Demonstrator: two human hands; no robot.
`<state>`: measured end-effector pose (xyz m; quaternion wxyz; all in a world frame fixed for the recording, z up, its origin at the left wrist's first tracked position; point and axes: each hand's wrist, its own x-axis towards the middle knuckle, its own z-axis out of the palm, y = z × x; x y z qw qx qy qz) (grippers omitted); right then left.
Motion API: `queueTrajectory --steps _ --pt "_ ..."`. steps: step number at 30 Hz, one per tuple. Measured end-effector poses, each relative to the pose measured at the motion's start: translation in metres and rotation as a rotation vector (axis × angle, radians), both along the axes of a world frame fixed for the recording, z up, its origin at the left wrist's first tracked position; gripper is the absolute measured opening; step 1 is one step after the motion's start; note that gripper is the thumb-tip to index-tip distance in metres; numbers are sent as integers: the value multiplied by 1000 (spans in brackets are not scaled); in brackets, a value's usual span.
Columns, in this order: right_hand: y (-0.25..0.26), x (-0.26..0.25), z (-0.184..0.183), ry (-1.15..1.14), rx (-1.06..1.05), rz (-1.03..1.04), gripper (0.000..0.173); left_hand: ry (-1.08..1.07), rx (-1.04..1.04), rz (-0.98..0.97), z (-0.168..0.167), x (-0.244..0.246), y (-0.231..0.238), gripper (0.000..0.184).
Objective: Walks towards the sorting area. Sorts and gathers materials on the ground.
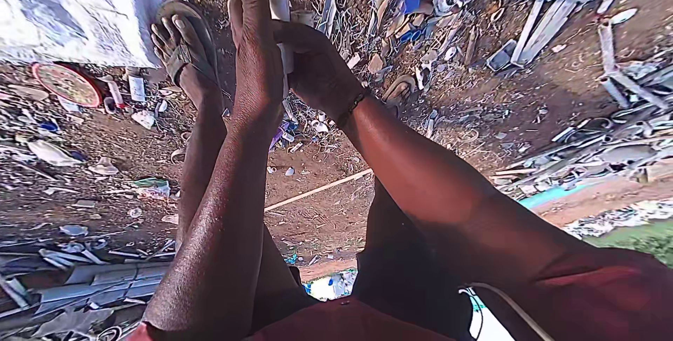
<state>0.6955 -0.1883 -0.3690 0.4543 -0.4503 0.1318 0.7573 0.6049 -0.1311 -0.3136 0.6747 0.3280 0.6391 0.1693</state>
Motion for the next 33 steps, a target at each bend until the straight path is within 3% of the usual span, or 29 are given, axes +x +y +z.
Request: queueTrajectory --steps 5,8,12,19,22,26,29,33 --pt "13 -11 -8 56 2 3 12 -159 19 71 8 -19 25 59" --pt "24 -10 -20 106 28 -1 16 -255 -54 294 3 -33 40 75" --pt "46 -10 -44 47 -14 21 33 -113 -173 646 5 -49 47 71" --pt "177 -87 -40 -221 -224 157 40 50 -218 759 38 -64 87 61" --pt "246 -130 -48 -139 -116 72 44 20 -208 800 39 -69 94 62" --pt "305 -163 -21 -145 54 237 71 -85 -191 840 34 -70 90 61" --pt "300 -144 -15 -416 108 366 69 -109 -144 802 20 -62 78 58" --pt "233 -74 -46 -808 204 623 57 18 -163 706 8 -53 69 60"
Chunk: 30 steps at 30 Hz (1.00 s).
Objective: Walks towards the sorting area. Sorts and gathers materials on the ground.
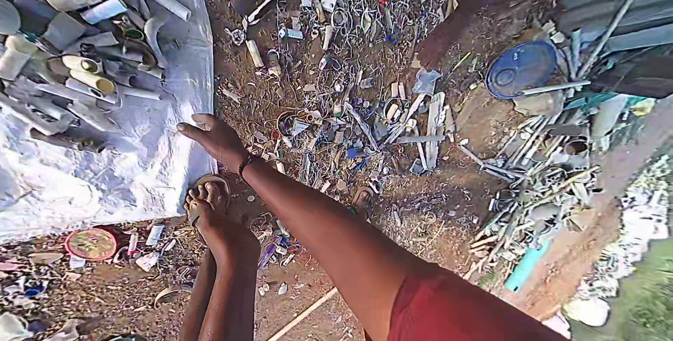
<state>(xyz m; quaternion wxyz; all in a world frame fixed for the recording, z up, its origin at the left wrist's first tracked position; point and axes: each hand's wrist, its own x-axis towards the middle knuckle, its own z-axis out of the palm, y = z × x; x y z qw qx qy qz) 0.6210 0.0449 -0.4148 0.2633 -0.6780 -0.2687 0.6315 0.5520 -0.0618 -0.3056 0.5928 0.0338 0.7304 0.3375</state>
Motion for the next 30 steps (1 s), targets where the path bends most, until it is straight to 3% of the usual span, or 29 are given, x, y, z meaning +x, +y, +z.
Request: queueTrajectory --steps 3,6,9,12,17,20,24,28,30 --pt "-82 89 -39 -205 -127 -91 45 23 -86 -92 4 19 -4 52" --pt "-146 186 -69 -468 -266 -262 35 -104 -149 -226 9 39 -15 51" --pt "-155 269 -73 -729 -356 -176 36 -186 -163 -395 6 62 -36 52" --pt "-130 315 -78 -888 -451 19 36 -214 -191 -548 2 84 -62 47" --pt "-98 335 -111 -969 -528 263 49 -201 -278 -711 -7 105 -91 41" --pt "-113 331 -124 -968 -471 293 49 -179 -297 -742 -13 111 -96 41" --pt "-171 308 -106 -892 -284 435 43 -156 -305 -747 -19 121 -96 39" --pt "-257 284 -79 -629 -350 724 39 -136 -316 -767 -22 130 -94 36" --pt "-288 281 -66 -519 -410 710 41 -128 -312 -775 -22 133 -92 35"
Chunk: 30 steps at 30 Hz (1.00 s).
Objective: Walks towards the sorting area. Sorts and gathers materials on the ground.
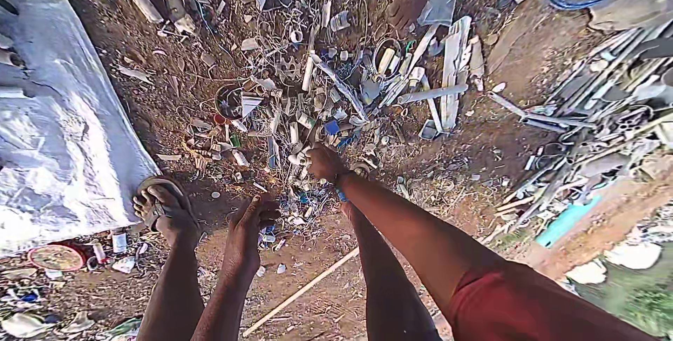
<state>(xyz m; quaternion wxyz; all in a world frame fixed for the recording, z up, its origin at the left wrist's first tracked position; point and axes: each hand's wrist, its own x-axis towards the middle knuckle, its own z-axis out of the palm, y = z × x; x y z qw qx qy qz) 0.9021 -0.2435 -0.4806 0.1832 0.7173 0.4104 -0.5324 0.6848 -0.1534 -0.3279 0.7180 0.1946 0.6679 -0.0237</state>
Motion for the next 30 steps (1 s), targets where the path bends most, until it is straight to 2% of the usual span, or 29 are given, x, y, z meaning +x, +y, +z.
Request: queueTrajectory --steps 3,7,10,13,17,20,22,25,28,30 --pt "-28 1 16 29 -65 -130 43 8 -5 4 -2 -1 0 34" --pt "-55 4 -23 96 63 -308 40 9 -4 -7 -3 -4 -1 32" --pt "-28 -5 -38 -95 163 -484 37 0 7 -7 -3 -4 -2 33" --pt "13 -13 -51 -301 124 -563 36 -2 17 -33 -2 -7 -3 33" --pt "52 -26 -57 -309 -26 -553 37 9 15 -52 -2 -9 -4 34" --pt "51 -31 -55 -295 30 -588 40 10 15 -42 -2 -11 -2 33" --pt "41 -36 -41 -288 120 -623 47 20 23 -27 -2 -12 -1 30" --pt "28 -55 15 -141 221 -604 51 84 42 25 -1 -6 2 23" --pt "17 -87 87 210 290 -589 41 92 0 46 1 -4 1 36" --pt "19 -95 119 472 270 -532 38 95 46 13 1 -3 -3 31"
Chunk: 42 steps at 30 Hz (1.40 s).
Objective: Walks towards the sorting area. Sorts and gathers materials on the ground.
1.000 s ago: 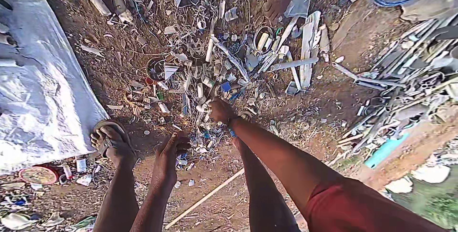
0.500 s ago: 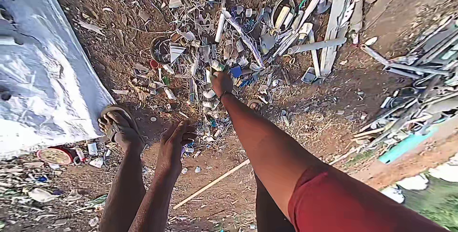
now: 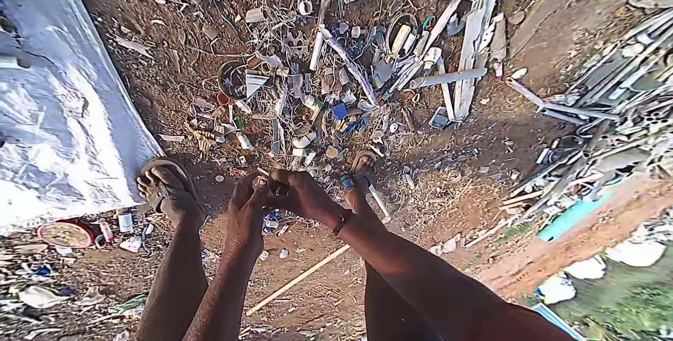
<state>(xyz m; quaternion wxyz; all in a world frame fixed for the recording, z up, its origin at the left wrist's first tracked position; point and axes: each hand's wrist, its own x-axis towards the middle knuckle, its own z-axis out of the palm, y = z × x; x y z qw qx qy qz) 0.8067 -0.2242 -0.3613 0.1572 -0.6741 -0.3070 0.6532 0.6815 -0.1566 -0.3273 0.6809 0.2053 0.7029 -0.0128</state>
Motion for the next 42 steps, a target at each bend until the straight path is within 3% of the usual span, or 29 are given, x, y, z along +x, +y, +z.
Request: queueTrajectory --steps 2,3,5,7,10,12,14,17,20,24,27,31,34,38,42 --pt "3 8 4 124 59 -36 31 29 60 -5 -3 -2 -2 20" --pt "2 17 -7 69 95 -119 26 28 64 9 -3 -3 -1 17" --pt "2 45 -49 -250 116 -229 18 23 56 47 -2 -3 2 16" --pt "8 75 -107 -610 55 -149 30 11 43 48 0 -5 5 17" --pt "17 97 -157 -710 -120 136 57 4 8 22 4 -3 6 16" --pt "21 92 -154 -632 -164 228 54 -1 -12 15 4 -2 6 15" --pt "14 88 -139 -514 -133 221 36 -18 -9 4 2 -2 5 16" --pt "-17 87 -127 -475 -185 132 27 -20 25 -13 -1 -5 6 16" --pt "-49 105 -132 -691 -235 -109 34 -14 75 -3 -3 -5 10 16" --pt "-50 144 -160 -828 -362 -291 61 -7 62 3 0 -4 10 17" --pt "-41 148 -172 -764 -375 -191 70 -14 34 -39 -2 -1 5 18" --pt "-39 118 -142 -566 -341 45 46 0 26 -76 -3 5 5 18" --pt "-61 115 -129 -513 -365 57 29 -6 15 -85 -4 7 7 18" --pt "-73 142 -142 -650 -396 -60 30 24 -8 -45 -4 11 11 21" --pt "-17 156 -148 -764 -175 -11 44 -1 -35 -55 -5 11 9 24"
